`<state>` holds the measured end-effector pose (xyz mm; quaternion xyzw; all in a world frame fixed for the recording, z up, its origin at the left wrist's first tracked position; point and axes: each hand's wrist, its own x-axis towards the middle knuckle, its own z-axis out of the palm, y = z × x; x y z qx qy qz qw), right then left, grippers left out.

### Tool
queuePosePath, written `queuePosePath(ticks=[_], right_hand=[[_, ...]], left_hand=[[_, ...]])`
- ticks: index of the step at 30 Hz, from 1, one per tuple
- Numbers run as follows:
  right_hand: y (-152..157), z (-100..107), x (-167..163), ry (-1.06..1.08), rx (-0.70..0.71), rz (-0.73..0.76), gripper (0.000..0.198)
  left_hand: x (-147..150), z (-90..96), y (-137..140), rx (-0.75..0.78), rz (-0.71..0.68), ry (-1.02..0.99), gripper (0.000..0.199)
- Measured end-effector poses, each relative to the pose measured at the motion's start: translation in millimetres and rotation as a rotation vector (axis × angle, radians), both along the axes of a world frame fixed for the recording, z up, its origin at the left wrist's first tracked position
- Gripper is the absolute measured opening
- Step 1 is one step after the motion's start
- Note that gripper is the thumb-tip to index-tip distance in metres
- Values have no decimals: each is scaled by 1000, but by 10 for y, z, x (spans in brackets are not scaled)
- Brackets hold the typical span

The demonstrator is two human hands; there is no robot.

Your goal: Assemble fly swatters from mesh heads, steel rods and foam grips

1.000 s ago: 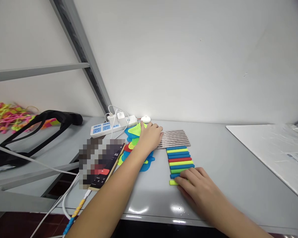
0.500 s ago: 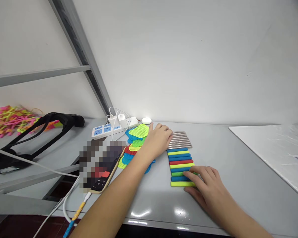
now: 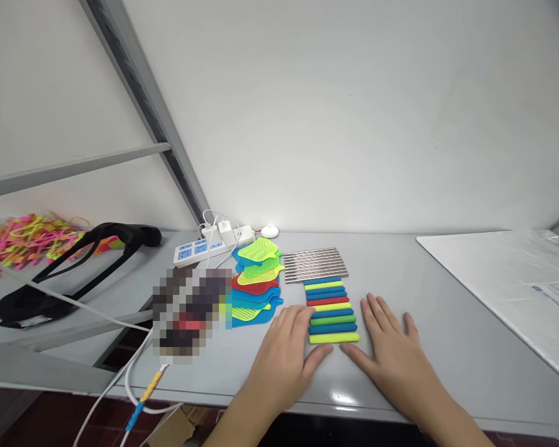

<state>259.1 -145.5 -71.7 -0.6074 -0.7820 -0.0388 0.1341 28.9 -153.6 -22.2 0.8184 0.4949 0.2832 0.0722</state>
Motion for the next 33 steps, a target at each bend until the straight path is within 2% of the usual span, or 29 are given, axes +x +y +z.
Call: queuePosePath(ticks=[5,15,22,26,29,33], right_hand=[[-21,104,25,8,-149,-17,81],[-42,237,-18,21,-242,-33,81],[-25,288,-29,-1,-299,-45,73],[-26,277,-41,-19,-281,-41,70],[-36,221,-63,-42,-214,-35,68],[-46,117,-96,-88,-73,-20,66]], left_hand=[[-33,-152,-194,-79,101,-36,42],[-34,-103,-163,-171,108,-48,15],[-47,-161,-154,-45,117,36,24],[-37,-218,-148,81,140,189,29],[3,-246,-160,148,165,283,34],[60,-251,-187,127,156,334,45]])
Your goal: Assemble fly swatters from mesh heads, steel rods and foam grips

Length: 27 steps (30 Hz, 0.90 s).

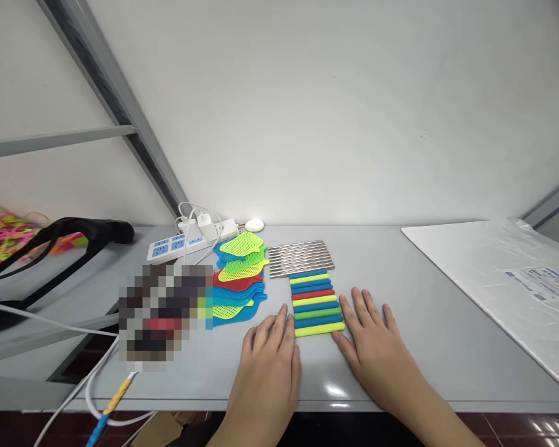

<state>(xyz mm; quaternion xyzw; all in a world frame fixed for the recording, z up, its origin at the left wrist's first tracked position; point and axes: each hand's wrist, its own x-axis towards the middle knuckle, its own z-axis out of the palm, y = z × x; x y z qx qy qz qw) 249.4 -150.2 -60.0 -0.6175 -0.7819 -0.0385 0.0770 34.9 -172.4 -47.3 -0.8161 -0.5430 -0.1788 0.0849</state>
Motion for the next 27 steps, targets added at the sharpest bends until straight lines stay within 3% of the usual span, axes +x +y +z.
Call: queuePosePath(ticks=[6,16,22,27], right_hand=[[5,-62,-6,-21,94,65,67],[5,12,179,5,-59,79,81],[29,16,304,-38,-66,-38,84],[103,-66,644,-51,-55,-174,84]], left_hand=[[7,11,-24,-105,-6,5,56],[-81,-45,-10,-156,25,64,62],[-104,-51,-7,-221,8,77,64],[-164,-7,-46,-212,-17,62,68]])
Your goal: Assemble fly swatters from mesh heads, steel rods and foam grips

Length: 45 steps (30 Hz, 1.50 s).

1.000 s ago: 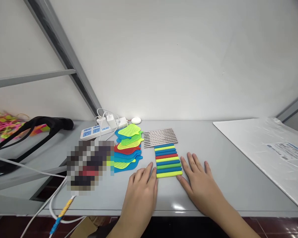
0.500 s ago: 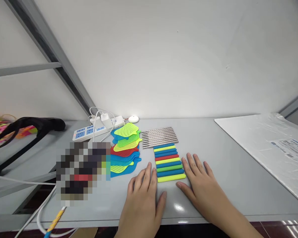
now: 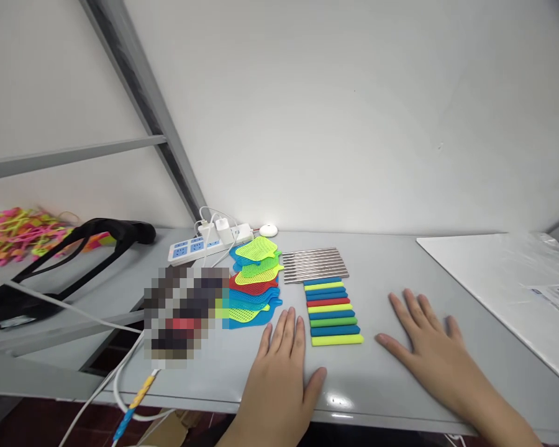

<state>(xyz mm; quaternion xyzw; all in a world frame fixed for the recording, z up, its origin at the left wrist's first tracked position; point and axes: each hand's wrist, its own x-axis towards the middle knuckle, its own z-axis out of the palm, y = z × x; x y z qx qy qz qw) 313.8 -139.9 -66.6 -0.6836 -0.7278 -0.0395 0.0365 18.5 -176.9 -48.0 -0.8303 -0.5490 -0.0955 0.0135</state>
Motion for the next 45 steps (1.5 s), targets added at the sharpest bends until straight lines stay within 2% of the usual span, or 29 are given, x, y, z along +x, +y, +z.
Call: queuePosePath(ticks=[4,14,18,21,24,27,30,33,37,45], right_hand=[[44,-89,204,6,8,66,81],[75,-231,262,12,72,95,79],[104,-312,314,36,75,93,78],[123,-384,354,51,86,92,75],[136,-447,385,63,105,105,71],[141,-478,401,56,123,125,70],[143,-489,407,52,135,135,70],[147,-499,415,45,157,130,72],[141,-508,431,13,159,148,73],[100,-463,413,20,191,136,74]], left_hand=[[-50,68,-21,-7,-48,-30,70],[-29,147,-96,-44,-11,-139,66],[-1,253,-69,-5,4,-315,41],[-14,412,126,85,66,-391,29],[-102,589,505,165,199,-239,30],[-247,701,980,134,369,-101,35],[-383,715,1414,73,397,-70,36],[-457,669,1696,-17,371,-31,36],[-466,602,1776,-85,382,9,39],[-390,619,1598,-11,385,44,25]])
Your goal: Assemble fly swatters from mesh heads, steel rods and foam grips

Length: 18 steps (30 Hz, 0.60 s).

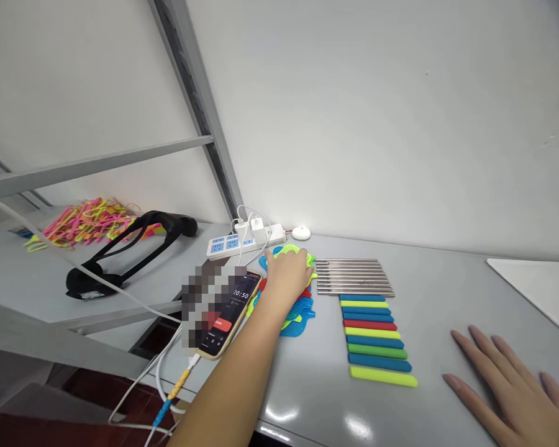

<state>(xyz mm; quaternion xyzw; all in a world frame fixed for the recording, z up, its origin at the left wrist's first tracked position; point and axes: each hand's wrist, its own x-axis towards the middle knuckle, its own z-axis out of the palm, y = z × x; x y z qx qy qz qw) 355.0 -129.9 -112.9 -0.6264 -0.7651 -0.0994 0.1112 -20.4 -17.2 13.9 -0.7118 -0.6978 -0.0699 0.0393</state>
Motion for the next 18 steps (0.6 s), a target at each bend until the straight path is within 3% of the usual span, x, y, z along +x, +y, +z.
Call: queuePosePath(ticks=[6,9,12,14,16,18], right_hand=[[-8,98,-46,16,-49,-3,72],[-12,131,-70,35,-82,-23,72],[-16,152,-88,64,-106,-47,72],[-16,185,-102,81,-110,-55,71],[-19,257,-135,106,-85,-29,68],[-35,372,-208,153,-16,44,57]], left_hand=[[14,102,-10,155,21,-33,29],[-32,186,-9,444,44,-152,33],[-77,284,-28,815,12,-436,29],[-77,356,-63,977,-35,-687,28],[-47,431,-116,1083,-60,-910,29],[-7,507,-181,1090,-87,-1104,31]])
